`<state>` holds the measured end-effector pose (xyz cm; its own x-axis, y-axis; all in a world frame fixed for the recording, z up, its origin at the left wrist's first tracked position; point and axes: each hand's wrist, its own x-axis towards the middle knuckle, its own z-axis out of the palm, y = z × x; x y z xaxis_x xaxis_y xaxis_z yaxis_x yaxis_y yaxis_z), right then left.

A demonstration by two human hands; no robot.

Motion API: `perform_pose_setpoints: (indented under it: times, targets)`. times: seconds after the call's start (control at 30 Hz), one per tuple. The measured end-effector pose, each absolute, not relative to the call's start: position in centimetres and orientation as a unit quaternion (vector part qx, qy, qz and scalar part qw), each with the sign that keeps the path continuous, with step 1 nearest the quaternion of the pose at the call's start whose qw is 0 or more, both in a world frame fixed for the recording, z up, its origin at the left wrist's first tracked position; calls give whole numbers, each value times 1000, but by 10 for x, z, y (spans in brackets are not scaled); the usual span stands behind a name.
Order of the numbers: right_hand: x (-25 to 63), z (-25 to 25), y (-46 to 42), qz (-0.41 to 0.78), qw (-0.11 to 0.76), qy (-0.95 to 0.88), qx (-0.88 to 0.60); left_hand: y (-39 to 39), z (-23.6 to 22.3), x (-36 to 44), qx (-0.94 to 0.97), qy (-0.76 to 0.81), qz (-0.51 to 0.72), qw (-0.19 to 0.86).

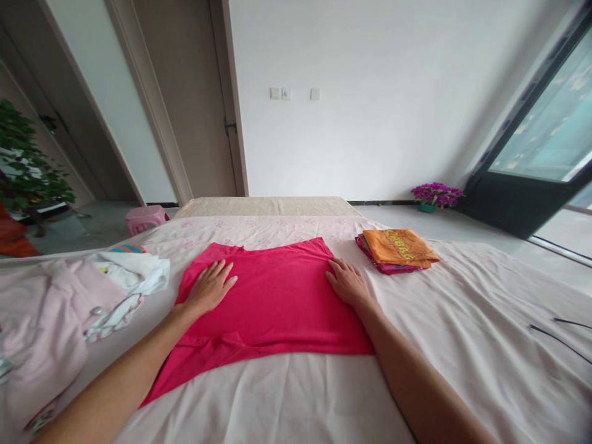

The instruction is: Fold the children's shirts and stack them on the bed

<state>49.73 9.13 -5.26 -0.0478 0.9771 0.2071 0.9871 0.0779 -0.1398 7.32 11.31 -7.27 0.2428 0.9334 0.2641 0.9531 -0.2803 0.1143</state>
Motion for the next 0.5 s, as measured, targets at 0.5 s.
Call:
perform_pose_setpoints:
  times: [0.5]
  targets:
    - [494,-49,85,-36,104,-721,-684,66,-88,18,-799,-579,-140,86]
